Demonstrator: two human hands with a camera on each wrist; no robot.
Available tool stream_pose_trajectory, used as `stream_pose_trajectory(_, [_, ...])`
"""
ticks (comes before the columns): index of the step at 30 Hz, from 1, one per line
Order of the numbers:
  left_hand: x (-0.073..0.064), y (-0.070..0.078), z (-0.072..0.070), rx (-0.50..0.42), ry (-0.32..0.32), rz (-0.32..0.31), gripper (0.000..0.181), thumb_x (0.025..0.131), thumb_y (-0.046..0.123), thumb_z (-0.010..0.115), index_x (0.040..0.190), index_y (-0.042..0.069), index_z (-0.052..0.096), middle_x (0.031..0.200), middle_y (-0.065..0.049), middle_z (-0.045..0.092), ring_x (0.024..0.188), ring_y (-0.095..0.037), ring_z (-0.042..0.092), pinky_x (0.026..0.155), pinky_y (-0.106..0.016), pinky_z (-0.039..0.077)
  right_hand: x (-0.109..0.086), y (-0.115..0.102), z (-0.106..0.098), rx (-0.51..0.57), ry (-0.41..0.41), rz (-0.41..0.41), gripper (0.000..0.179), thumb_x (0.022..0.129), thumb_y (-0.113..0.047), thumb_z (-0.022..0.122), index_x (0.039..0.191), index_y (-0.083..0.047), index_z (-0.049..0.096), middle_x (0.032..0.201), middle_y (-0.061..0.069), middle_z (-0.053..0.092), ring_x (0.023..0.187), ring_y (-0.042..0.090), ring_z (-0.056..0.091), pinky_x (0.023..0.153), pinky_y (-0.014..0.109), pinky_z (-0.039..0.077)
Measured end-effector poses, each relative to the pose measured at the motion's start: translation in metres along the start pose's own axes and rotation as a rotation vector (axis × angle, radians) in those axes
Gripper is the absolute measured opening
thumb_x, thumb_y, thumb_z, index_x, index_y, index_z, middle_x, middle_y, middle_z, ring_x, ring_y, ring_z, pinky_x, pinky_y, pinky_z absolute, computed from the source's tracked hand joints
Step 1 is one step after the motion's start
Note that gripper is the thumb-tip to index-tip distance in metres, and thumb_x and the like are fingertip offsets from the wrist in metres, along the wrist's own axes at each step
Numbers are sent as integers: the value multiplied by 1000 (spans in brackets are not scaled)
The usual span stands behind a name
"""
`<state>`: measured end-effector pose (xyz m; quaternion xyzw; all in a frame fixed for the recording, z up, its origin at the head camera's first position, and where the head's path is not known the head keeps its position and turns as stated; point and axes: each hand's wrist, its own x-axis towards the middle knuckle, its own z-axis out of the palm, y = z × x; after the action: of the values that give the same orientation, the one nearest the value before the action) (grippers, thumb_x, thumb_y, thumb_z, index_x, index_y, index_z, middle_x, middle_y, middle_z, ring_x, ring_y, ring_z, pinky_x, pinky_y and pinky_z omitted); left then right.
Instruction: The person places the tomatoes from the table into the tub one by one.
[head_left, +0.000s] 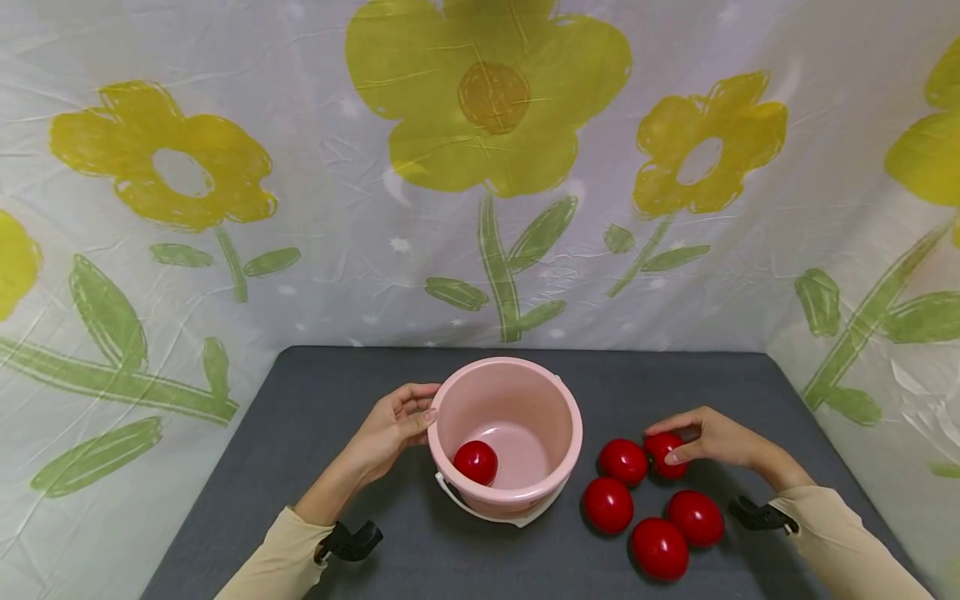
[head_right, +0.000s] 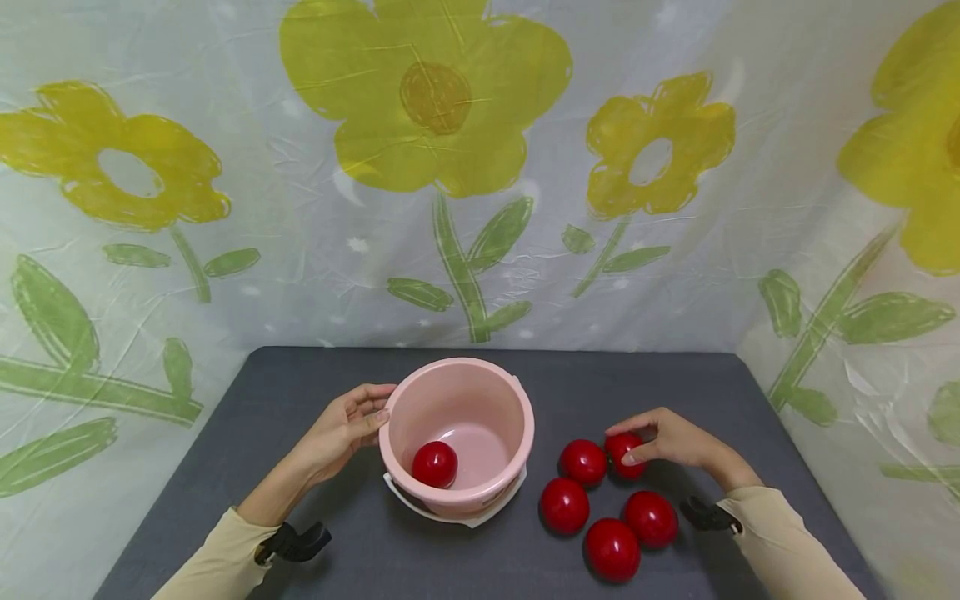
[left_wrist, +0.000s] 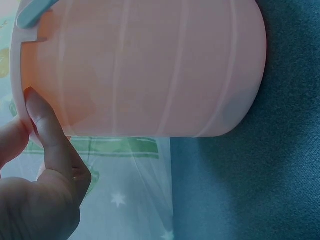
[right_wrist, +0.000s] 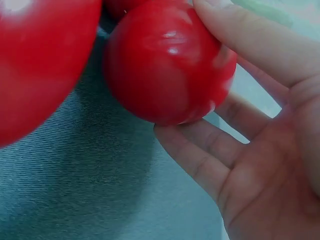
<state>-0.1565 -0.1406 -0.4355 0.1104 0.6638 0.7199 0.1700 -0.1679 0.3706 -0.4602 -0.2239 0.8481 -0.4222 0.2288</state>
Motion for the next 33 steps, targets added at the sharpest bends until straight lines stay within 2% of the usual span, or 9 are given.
stream_pose_trajectory(8, [0,0,1,5,3,-1,54,95,11,64,140,-6,39,118,-8,61,96,-11,67,76,-24,59,0,-19,-16,-16,16,-16,52,87,-19,75,130,6,60,127,26,64,104,-8,62,81,22,56])
stream_pose_trajectory(17, [0,0,1,18,14,-6,54,95,10,64,141,-5,39,119,-9,59,95,-9,66,76,-24,59,1,-64,-42,-80,66,-9,50,87,-20,75,131,-1,62,127,24,65,98,-1,65,77,26,58])
stream_pose_trajectory(22, [0,0,1,15,15,-14,53,96,10,64,141,-5,39,117,-6,60,96,-9,66,77,-25,59,4,-91,-55,-129,90,-2,48,87,-22,76,131,-8,64,130,21,63,102,1,62,78,27,58])
stream_pose_trajectory(28, [0,0,1,9,14,-10,53,95,9,63,141,-5,39,117,-4,60,97,-10,66,78,-25,59,13,-115,-57,-154,81,5,47,85,-25,78,129,-12,66,129,18,66,100,7,64,77,28,58])
stream_pose_trajectory(33, [0,1,1,2,13,-10,53,95,9,64,141,-5,39,115,-3,61,97,-10,66,77,-25,59,25,-124,-54,-169,45,-40,46,85,-24,78,128,-12,67,128,16,67,101,3,64,78,28,58])
